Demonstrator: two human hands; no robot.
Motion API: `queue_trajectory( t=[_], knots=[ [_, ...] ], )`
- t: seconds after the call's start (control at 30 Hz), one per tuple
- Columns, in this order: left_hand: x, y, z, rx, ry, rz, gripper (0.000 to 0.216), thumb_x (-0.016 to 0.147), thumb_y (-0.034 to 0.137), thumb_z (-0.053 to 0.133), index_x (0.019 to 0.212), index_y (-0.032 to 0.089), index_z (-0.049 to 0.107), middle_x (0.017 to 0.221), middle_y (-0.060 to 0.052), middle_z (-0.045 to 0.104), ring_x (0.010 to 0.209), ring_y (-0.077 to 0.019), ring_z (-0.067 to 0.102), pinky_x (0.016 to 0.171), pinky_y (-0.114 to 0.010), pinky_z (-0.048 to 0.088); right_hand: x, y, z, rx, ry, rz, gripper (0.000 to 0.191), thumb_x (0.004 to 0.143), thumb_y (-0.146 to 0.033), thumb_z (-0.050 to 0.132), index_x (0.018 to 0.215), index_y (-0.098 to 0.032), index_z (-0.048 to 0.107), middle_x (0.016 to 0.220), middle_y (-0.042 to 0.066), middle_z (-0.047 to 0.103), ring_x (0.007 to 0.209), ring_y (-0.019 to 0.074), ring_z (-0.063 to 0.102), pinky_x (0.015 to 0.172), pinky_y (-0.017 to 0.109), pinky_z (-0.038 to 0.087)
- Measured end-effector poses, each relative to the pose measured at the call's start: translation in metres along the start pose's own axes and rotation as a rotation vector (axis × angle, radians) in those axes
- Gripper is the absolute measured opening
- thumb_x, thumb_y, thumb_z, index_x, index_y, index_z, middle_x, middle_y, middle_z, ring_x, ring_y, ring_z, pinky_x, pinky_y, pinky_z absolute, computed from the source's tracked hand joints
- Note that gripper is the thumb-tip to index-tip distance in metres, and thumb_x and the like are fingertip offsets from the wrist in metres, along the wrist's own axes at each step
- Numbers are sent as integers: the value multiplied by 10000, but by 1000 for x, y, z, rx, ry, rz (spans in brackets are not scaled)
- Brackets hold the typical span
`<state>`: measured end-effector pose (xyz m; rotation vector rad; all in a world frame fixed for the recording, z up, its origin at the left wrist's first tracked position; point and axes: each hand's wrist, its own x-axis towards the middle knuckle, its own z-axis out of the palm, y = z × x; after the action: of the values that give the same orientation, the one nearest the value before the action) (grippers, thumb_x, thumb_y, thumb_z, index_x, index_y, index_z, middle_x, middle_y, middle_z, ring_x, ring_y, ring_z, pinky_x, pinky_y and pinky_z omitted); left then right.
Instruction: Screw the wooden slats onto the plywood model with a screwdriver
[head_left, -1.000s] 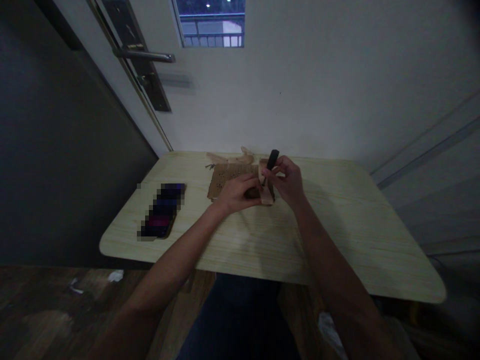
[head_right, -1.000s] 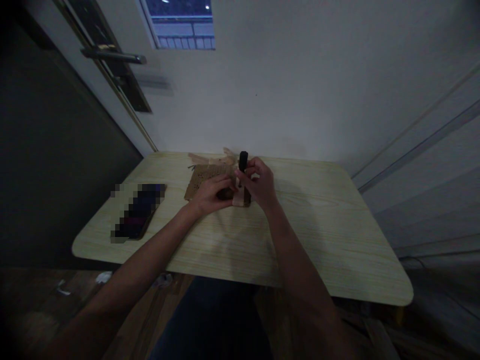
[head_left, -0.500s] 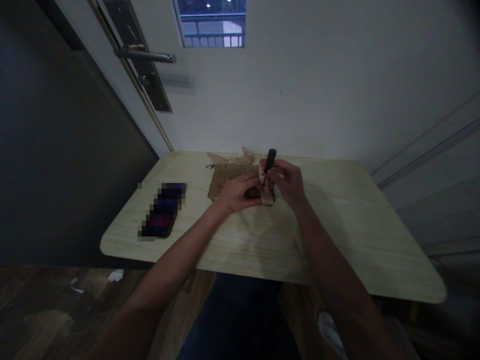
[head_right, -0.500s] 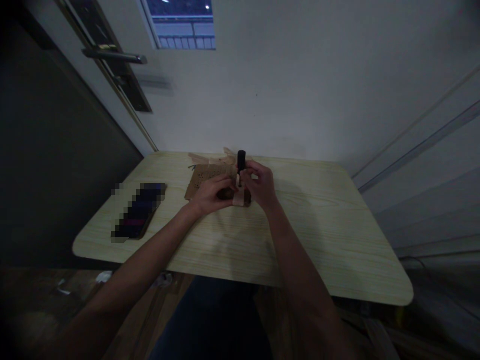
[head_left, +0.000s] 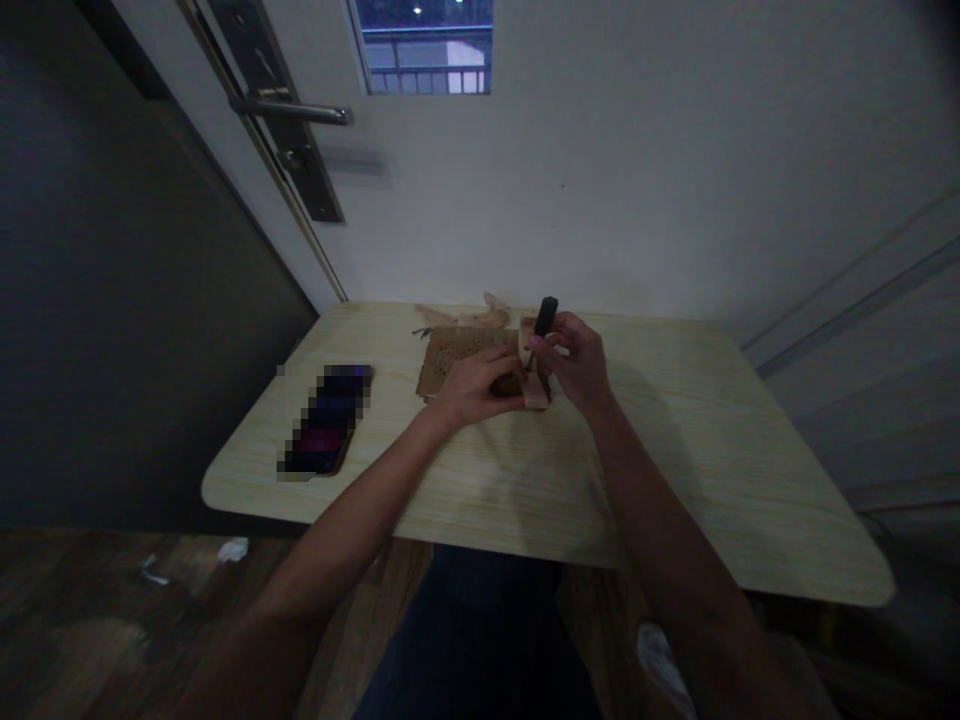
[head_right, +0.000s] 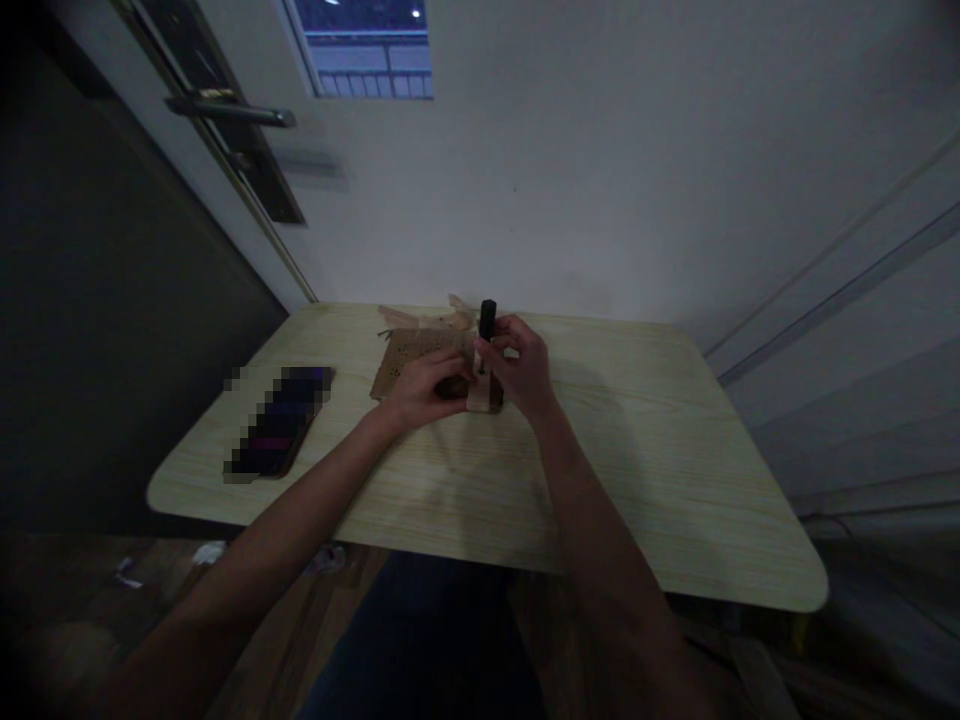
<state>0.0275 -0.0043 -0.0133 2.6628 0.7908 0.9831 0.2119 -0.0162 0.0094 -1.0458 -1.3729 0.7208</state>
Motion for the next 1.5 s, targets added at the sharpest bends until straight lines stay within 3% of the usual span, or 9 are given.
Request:
queue_trajectory(
  t=[0.17, 0.27, 0.37, 0.53, 0.8, 1.0, 1.17, 1.33, 1.5],
  knots=[
    [0, 0, -1, -21, -4, 1, 314, 876, 487, 706, 1002, 201, 684, 981, -57, 688, 877, -200, 674, 729, -294, 528, -1, -1, -3, 1, -68, -23, 417, 770, -588, 707, 924, -201, 699, 834, 19, 712, 540, 87, 516, 433, 226, 403],
    [0, 0, -2, -31, -3, 22, 305, 883, 469, 704, 1013, 194, 684, 1003, -63, 688, 879, -196, 674, 732, -288, 525, -2, -1, -4, -39, -76, -24, 397, 781, -568, 707, 909, -193, 718, 760, 7, 684, 549, 92, 514, 445, 221, 399],
    [0, 0, -2, -10, -4, 11, 322, 877, 495, 703, 986, 193, 679, 987, -61, 688, 875, -201, 676, 732, -295, 526, -2, 0, -3, -77, -26, -26, 351, 724, -529, 773, 826, -210, 667, 654, -25, 616, 579, 109, 537, 450, 211, 382],
    [0, 1, -2, -8, -18, 0, 323, 880, 509, 690, 969, 200, 668, 980, -59, 689, 886, -205, 679, 736, -305, 536, -1, -1, -1, -95, 13, -36, 408, 696, -545, 801, 723, -234, 540, 649, -34, 581, 597, 110, 547, 442, 208, 342],
    [1, 1, -2, 1, -5, 12, 316, 873, 489, 704, 992, 197, 678, 984, -62, 688, 869, -202, 679, 724, -297, 538, -3, 1, -2, -35, -37, -26, 388, 759, -563, 743, 941, -225, 684, 963, 51, 726, 701, 128, 613, 459, 215, 391],
    [0, 1, -2, 3, -17, -11, 312, 879, 490, 697, 995, 201, 676, 986, -61, 696, 882, -210, 689, 745, -312, 549, -2, -1, -3, -77, -26, -39, 362, 745, -566, 745, 765, -204, 737, 753, 27, 715, 630, 132, 593, 476, 239, 411],
    [-1, -2, 0, -15, -11, 5, 338, 877, 513, 696, 1008, 202, 670, 1098, -86, 703, 979, -235, 698, 787, -328, 560, -2, 2, 4, -97, 39, -53, 366, 677, -565, 806, 749, -219, 712, 724, 6, 719, 639, 143, 617, 601, 295, 503],
    [0, -1, -1, -5, -9, 6, 328, 872, 500, 704, 1001, 199, 672, 1030, -75, 701, 907, -217, 694, 745, -307, 546, -2, 6, 6, -70, 90, -54, 385, 689, -566, 799, 809, -220, 680, 806, 18, 727, 699, 150, 653, 644, 304, 533],
    [0, 2, -3, -1, -11, -5, 319, 886, 504, 685, 971, 197, 672, 979, -65, 690, 887, -208, 681, 742, -305, 539, -3, 1, 3, 18, 28, 3, 394, 734, -567, 764, 913, -224, 687, 867, 20, 734, 608, 105, 593, 512, 244, 465]
  ],
)
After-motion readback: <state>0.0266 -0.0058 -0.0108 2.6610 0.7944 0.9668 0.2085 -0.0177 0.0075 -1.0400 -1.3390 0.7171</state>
